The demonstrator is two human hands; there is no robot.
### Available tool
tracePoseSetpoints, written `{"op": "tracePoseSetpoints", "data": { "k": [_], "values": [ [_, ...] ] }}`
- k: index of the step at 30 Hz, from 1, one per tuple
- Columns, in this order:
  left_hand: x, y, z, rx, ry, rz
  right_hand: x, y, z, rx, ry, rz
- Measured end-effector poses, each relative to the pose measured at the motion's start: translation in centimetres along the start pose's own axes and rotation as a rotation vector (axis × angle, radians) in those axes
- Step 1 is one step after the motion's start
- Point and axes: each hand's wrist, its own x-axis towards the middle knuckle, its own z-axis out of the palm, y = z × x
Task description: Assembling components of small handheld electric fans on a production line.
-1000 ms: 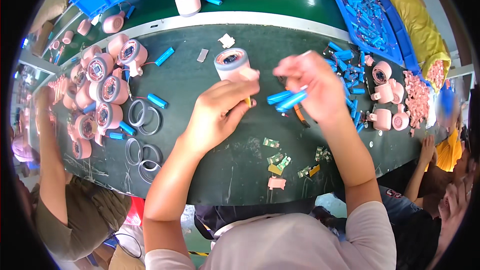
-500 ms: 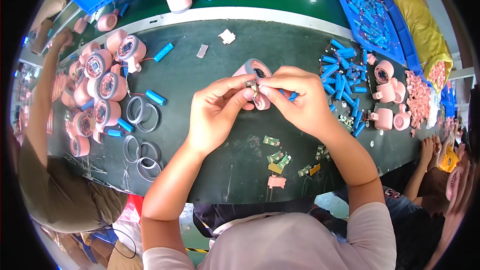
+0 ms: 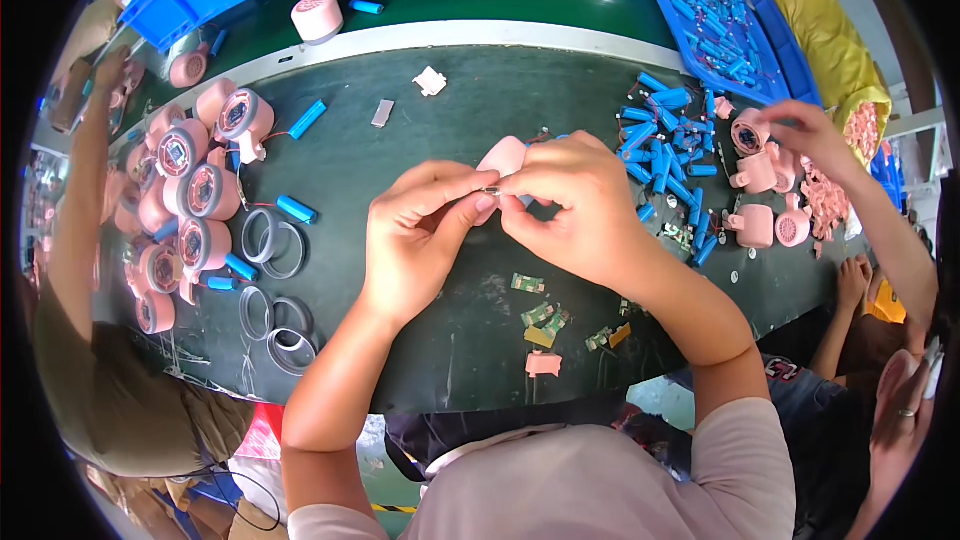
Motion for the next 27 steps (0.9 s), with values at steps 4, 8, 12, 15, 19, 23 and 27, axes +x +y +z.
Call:
{"op": "tracePoseSetpoints", "data": {
  "k": [4,8,12,15,19,23,27],
  "values": [
    [0.0,0.2,0.3,0.242,0.092,0.109,0.0,-0.8,0.0,-0.034,-0.035,0.088],
    [0.0,0.0,0.5,0.436,0.196,0.257,-0.3,-1.4,0.8,0.124,-0.028,0.249],
    [0.2,-0.2,0.3,0.468,0.254,0.285,-0.2,-1.7,1.1,0.369,-0.108,0.439],
    [0.9,-0.2,-0.1,0.361,0.197,0.188,-0.2,-0.3,1.7,0.484,-0.047,0.416],
    [1.0,0.0,0.4,0.337,0.271,0.318,3.3,2.4,0.0,0.889,-0.166,0.749],
    [0.3,-2.2,1.0,0.170,0.279,0.299,4.4,2.7,0.0,1.327,-0.115,0.905],
    [-0.1,-1.9,1.9,0.216,0.207,0.178,4.0,2.2,2.0,1.520,0.053,0.892]
  ]
}}
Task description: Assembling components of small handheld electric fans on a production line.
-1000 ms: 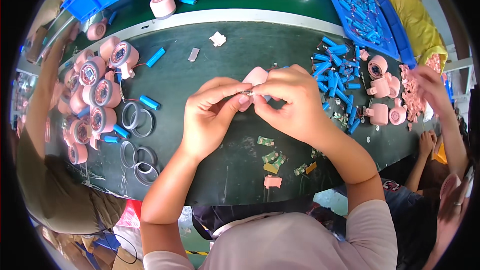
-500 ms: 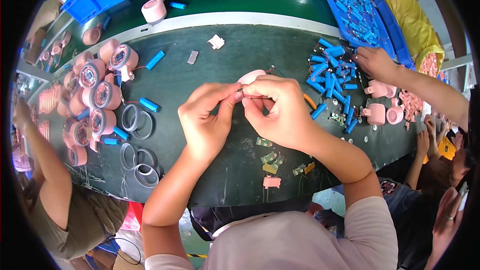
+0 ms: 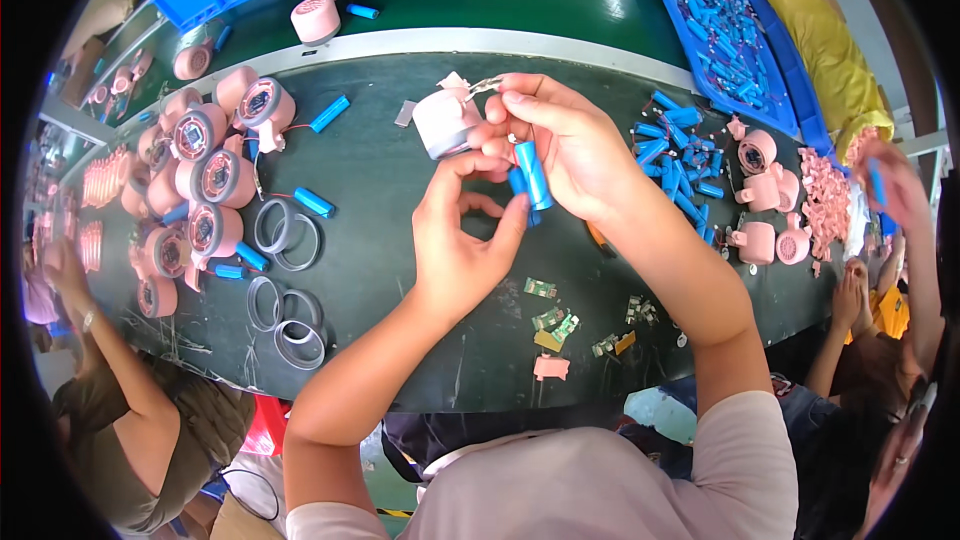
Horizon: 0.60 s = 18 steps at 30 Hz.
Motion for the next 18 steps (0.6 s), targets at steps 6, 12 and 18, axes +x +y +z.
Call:
{"op": "tracePoseSetpoints", "data": {
  "k": [6,12,18],
  "values": [
    [0.2,0.5,-0.8,-0.400,-0.137,-0.272,0.2,1.3,0.1,0.019,0.033,-0.115],
    [1.3,0.8,-1.9,-0.211,-0.069,-0.478,-0.2,0.4,-1.3,-0.336,0.107,-0.269],
    [1.1,-0.2,-2.4,-0.167,-0.075,-0.449,-0.9,0.6,-1.5,-0.516,0.122,-0.270]
  ]
}}
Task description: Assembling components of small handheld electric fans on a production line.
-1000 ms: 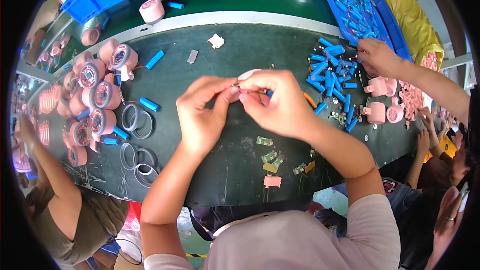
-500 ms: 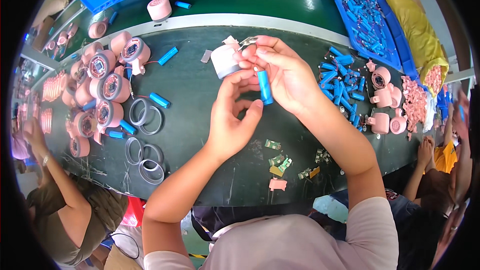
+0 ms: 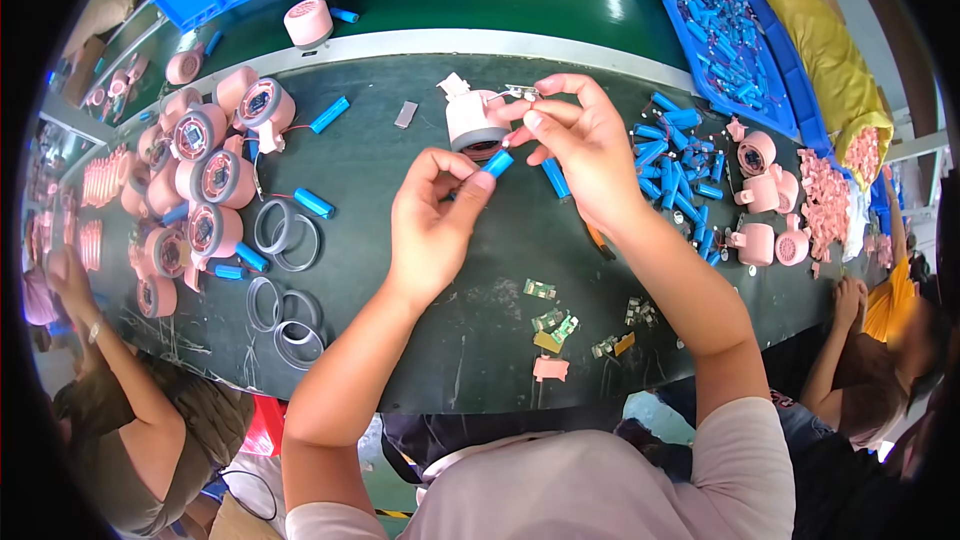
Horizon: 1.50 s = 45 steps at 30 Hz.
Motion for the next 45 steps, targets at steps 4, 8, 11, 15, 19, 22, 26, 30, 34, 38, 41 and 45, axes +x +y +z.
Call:
{"op": "tracePoseSetpoints", "data": {
  "k": [4,8,11,15,19,22,26,30,34,38,41,45],
  "values": [
    [0.3,0.0,0.1,0.050,0.060,0.217,-0.7,0.6,0.4,-0.009,-0.177,0.006],
    [0.4,-0.4,-0.3,-0.069,0.042,0.136,-0.5,0.4,0.0,-0.059,-0.126,0.105],
    [0.4,0.2,-0.2,-0.098,0.055,0.083,-0.5,0.5,-0.4,-0.073,-0.131,0.162],
    [0.3,0.3,-0.3,-0.076,0.031,0.019,-0.4,0.3,-0.5,-0.085,-0.166,0.189],
    [1.0,-0.4,-0.7,-0.242,0.095,0.060,-1.1,0.8,-0.4,0.074,-0.336,0.207],
    [1.0,0.0,-0.8,-0.217,0.083,0.042,-1.3,0.5,-1.1,0.065,-0.260,0.225],
    [0.9,0.0,-0.6,-0.154,0.033,0.027,-1.5,0.2,-1.0,-0.151,-0.101,0.169],
    [0.6,-0.1,-0.4,-0.142,0.059,0.058,-1.7,1.2,-0.4,-0.346,-0.007,0.014],
    [0.4,0.2,-0.6,-0.088,-0.001,0.038,-1.3,-0.4,-1.0,-0.160,-0.022,0.386],
    [0.3,0.3,-0.5,-0.018,0.025,0.096,-0.9,-0.4,-2.2,-0.269,-0.005,0.259],
    [0.0,0.8,0.2,0.101,0.094,0.118,-0.8,-0.5,-2.4,-0.075,0.064,0.242],
    [-0.1,-0.1,0.2,0.475,0.106,0.311,-1.1,-0.3,-1.8,0.066,0.056,0.242]
  ]
}}
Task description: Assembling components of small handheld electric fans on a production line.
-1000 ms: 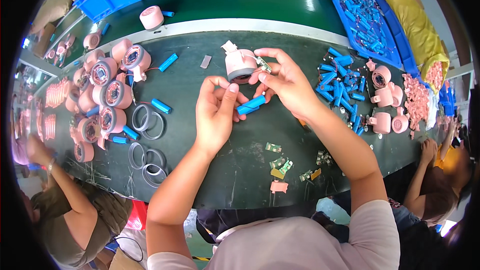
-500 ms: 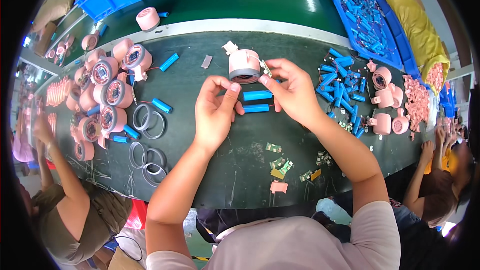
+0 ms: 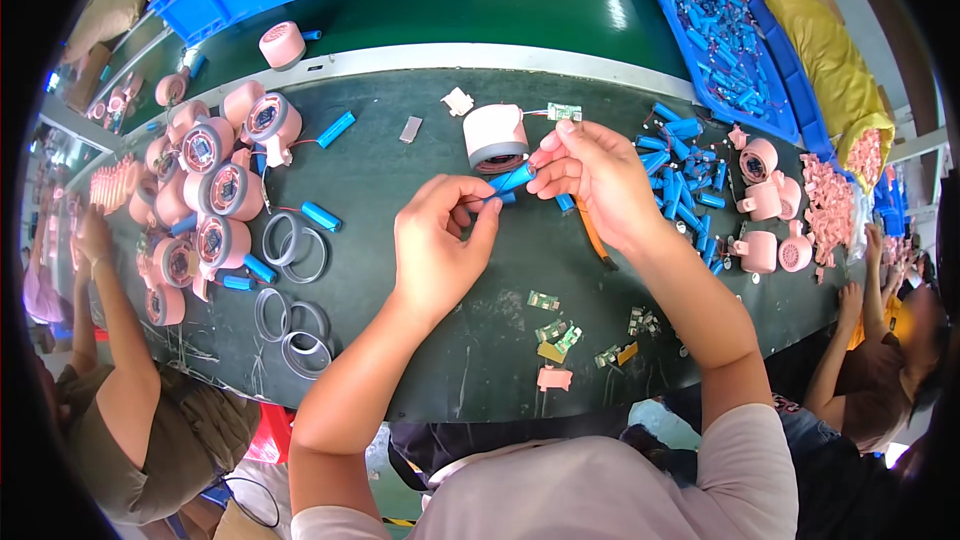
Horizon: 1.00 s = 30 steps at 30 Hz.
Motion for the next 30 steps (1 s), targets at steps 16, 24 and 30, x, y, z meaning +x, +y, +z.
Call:
{"op": "tracePoseSetpoints", "data": {
  "k": [16,24,30],
  "values": [
    [0.5,-0.4,-1.0,-0.417,0.032,-0.228,3.3,-3.3,-2.8,-0.105,-0.127,0.039],
    [-0.1,-0.6,0.5,-0.077,-0.065,-0.077,14.4,-8.4,-7.4,-0.400,-0.036,-0.302],
    [0.0,1.0,-0.2,0.059,-0.108,0.026,4.6,-9.9,-14.5,-1.191,0.554,-0.594]
  ]
}}
